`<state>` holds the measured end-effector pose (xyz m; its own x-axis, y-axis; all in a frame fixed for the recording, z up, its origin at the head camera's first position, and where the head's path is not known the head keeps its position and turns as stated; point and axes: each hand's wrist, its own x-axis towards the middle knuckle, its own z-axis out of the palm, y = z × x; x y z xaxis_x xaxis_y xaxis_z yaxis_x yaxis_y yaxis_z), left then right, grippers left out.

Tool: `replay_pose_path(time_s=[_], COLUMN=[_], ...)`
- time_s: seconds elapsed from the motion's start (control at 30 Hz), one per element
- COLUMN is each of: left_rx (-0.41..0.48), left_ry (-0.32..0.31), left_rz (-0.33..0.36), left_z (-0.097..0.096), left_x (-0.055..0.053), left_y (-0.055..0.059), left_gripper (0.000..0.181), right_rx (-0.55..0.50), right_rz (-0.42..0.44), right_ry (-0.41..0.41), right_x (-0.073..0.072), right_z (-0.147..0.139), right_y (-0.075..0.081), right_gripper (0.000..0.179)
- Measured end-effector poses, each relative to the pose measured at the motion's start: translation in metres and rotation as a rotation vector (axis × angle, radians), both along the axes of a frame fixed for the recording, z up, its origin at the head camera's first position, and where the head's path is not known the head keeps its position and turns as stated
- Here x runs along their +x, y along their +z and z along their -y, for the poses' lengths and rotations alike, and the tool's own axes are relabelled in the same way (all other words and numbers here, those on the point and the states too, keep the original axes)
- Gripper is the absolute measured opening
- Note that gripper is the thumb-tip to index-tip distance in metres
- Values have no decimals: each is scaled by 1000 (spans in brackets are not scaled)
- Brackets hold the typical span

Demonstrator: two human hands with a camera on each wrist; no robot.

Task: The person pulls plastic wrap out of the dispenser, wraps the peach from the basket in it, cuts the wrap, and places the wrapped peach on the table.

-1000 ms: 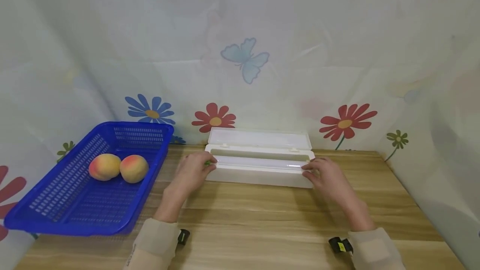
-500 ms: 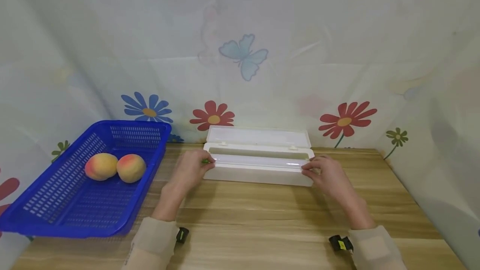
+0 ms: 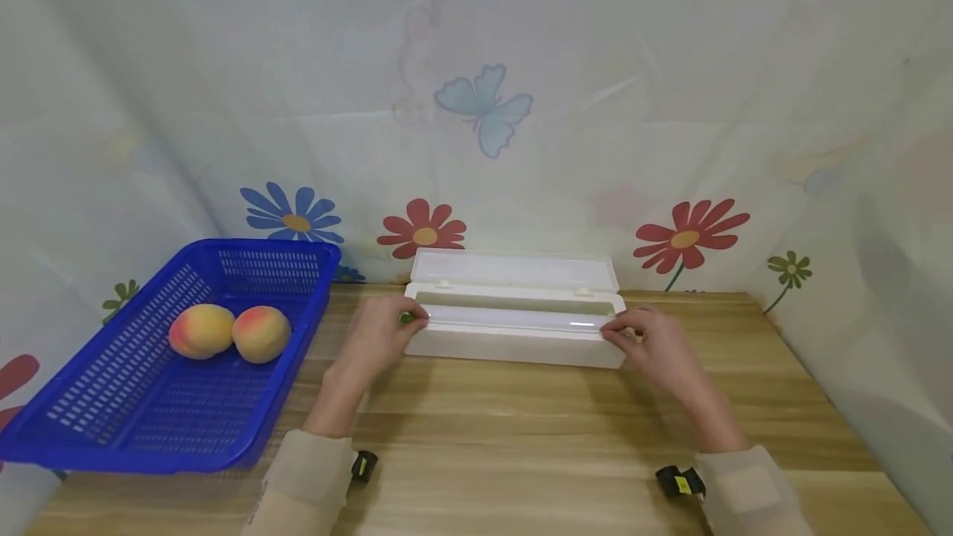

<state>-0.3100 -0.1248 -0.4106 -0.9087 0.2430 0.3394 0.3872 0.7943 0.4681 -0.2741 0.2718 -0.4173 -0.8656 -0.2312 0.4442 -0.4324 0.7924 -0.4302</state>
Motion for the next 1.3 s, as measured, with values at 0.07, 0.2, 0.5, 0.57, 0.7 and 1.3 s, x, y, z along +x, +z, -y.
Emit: replay_pose_path(time_s=[0.07,0.2,0.5,0.57,0.7,1.3], left_rx=[-27,-43,-28,-24,-6,166], left_ry=[4,-3,-35,-36,-27,-77], left_rz=[-11,-59,-137,-137,-131,-202], left_z=[-1,-2,-2,-3,-4,-5], left_x=[0,1,3,4,4,-1], left_y=[0,0,-2,-2,0,0], left_gripper=[4,5,4,5,5,2], right_rx=[11,28,86,94,99,40], right_rz=[24,20,-40,-35,-9,-110], right_ry=[-25,-37,-71,-88,-118,-147], right_x=[0,-1,1,2,3,5], right_z=[1,3,11,13,16,17], right_y=[0,0,1,2,5,9], right_gripper=[4,4,6,7,9,9])
